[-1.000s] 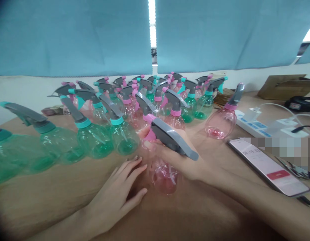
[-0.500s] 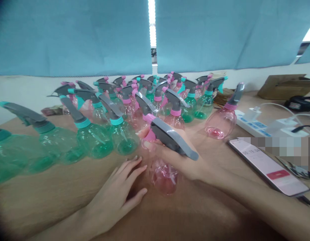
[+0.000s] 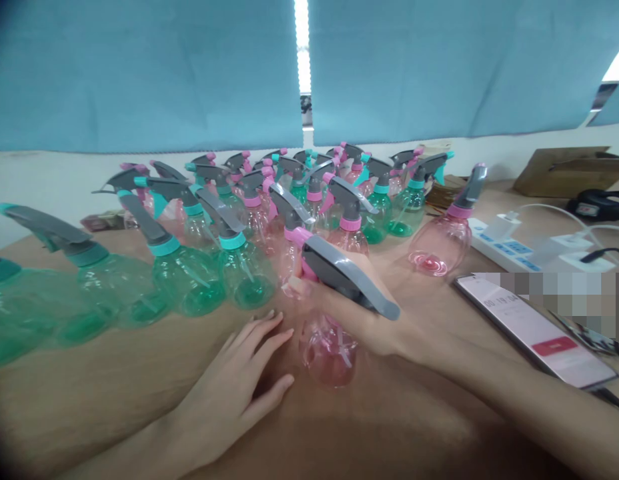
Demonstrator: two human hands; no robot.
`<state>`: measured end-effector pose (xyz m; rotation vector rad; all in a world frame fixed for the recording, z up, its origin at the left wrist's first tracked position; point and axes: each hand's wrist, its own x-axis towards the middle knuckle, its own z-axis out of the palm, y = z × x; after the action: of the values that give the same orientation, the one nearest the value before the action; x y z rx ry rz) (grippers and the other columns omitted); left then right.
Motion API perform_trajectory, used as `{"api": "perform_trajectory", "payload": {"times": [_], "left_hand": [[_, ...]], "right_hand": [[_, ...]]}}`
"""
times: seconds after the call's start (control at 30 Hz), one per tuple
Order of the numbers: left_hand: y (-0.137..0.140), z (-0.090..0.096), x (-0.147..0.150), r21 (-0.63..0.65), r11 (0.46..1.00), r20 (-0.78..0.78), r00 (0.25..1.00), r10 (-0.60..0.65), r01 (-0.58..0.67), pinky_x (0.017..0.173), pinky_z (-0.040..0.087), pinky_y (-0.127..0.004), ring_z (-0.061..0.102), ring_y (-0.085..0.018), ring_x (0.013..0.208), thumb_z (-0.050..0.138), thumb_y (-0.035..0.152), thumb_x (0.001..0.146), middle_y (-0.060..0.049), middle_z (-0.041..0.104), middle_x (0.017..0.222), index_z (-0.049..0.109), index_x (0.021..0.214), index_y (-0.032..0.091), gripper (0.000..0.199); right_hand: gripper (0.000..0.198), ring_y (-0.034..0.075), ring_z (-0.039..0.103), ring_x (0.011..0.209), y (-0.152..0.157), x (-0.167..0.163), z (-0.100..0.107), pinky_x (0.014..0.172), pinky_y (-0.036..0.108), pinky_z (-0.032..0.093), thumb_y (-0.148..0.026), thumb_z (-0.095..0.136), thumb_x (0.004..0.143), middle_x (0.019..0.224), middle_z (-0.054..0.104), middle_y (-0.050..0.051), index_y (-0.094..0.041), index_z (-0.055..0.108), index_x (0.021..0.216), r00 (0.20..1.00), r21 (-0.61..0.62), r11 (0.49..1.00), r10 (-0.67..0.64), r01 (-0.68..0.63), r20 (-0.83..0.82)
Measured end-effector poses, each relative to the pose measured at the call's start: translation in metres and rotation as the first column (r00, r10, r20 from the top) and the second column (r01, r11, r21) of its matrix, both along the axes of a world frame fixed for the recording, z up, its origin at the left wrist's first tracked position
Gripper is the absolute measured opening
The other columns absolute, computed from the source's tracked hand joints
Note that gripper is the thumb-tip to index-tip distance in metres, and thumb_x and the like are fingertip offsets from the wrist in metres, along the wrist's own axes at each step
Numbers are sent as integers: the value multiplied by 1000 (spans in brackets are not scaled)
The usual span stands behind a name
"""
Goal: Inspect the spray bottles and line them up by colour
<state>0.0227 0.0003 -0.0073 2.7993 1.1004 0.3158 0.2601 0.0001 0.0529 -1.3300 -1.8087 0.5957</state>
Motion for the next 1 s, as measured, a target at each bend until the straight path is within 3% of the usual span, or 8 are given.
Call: {"api": "perform_trajectory", "payload": {"times": [0.2, 0.33, 0.47, 0.57, 0.7, 0.83, 1.0], "left_hand": [[0, -1, -1, 8, 1000, 26, 1000, -1, 1, 102, 38, -50, 40, -31, 130, 57, 34, 90, -15, 46, 140, 49, 129, 15, 44], [1, -1, -1, 13, 1000, 32, 999, -1, 1, 102, 39, -50, 41, -31, 129, 57, 34, 91, -14, 47, 139, 50, 128, 16, 42], [1, -1, -1, 19, 1000, 24, 1000, 1, -1, 101, 39, -51, 40, -32, 129, 56, 35, 91, -15, 46, 139, 49, 129, 15, 43], [0, -1, -1, 17, 1000, 22, 1000, -3, 3, 101, 39, -51, 40, -32, 129, 56, 34, 91, -15, 46, 139, 49, 130, 14, 44], [0, -1, -1, 14, 1000, 24, 1000, -8, 7, 101, 39, -52, 40, -32, 129, 56, 34, 92, -16, 45, 139, 49, 130, 14, 44], [0, -1, -1, 14, 1000, 27, 1000, 1, -1, 101, 38, -51, 40, -32, 129, 56, 34, 91, -15, 45, 139, 49, 130, 15, 44], [1, 0, -1, 12, 1000, 40, 999, -3, 3, 101, 38, -51, 41, -32, 129, 56, 34, 90, -14, 46, 139, 49, 129, 16, 43]], "right_hand": [[31, 15, 48, 55, 1, -5, -2, 49, 30, 37, -54, 57, 81, 57, 46, -2, -25, 57, 68, 993, -44, 994, -100, 98, -61], [32, 17, 53, 61, 3, -12, -3, 52, 30, 41, -53, 58, 80, 64, 54, 0, -24, 54, 67, 980, -61, 997, -58, 47, -191], [34, 15, 49, 55, 3, -15, 2, 48, 29, 37, -51, 59, 80, 58, 50, -2, -24, 50, 62, 984, -89, 996, -44, 29, -171], [33, 13, 43, 49, 0, -16, 11, 45, 28, 32, -46, 62, 79, 55, 45, -3, -24, 48, 60, 989, -10, 997, -80, 79, -126], [33, 9, 33, 44, -3, -19, 20, 40, 26, 26, -37, 61, 81, 51, 34, -6, -23, 41, 59, 990, 56, 998, 17, -9, -141], [29, 9, 37, 45, -2, -19, 20, 40, 25, 29, -35, 61, 82, 53, 40, -6, -23, 44, 61, 987, 53, 998, 45, -37, -157], [30, 9, 41, 46, -2, -17, 17, 42, 26, 30, -41, 61, 82, 54, 45, -6, -23, 46, 62, 993, 32, 999, -33, 37, -111]]}}
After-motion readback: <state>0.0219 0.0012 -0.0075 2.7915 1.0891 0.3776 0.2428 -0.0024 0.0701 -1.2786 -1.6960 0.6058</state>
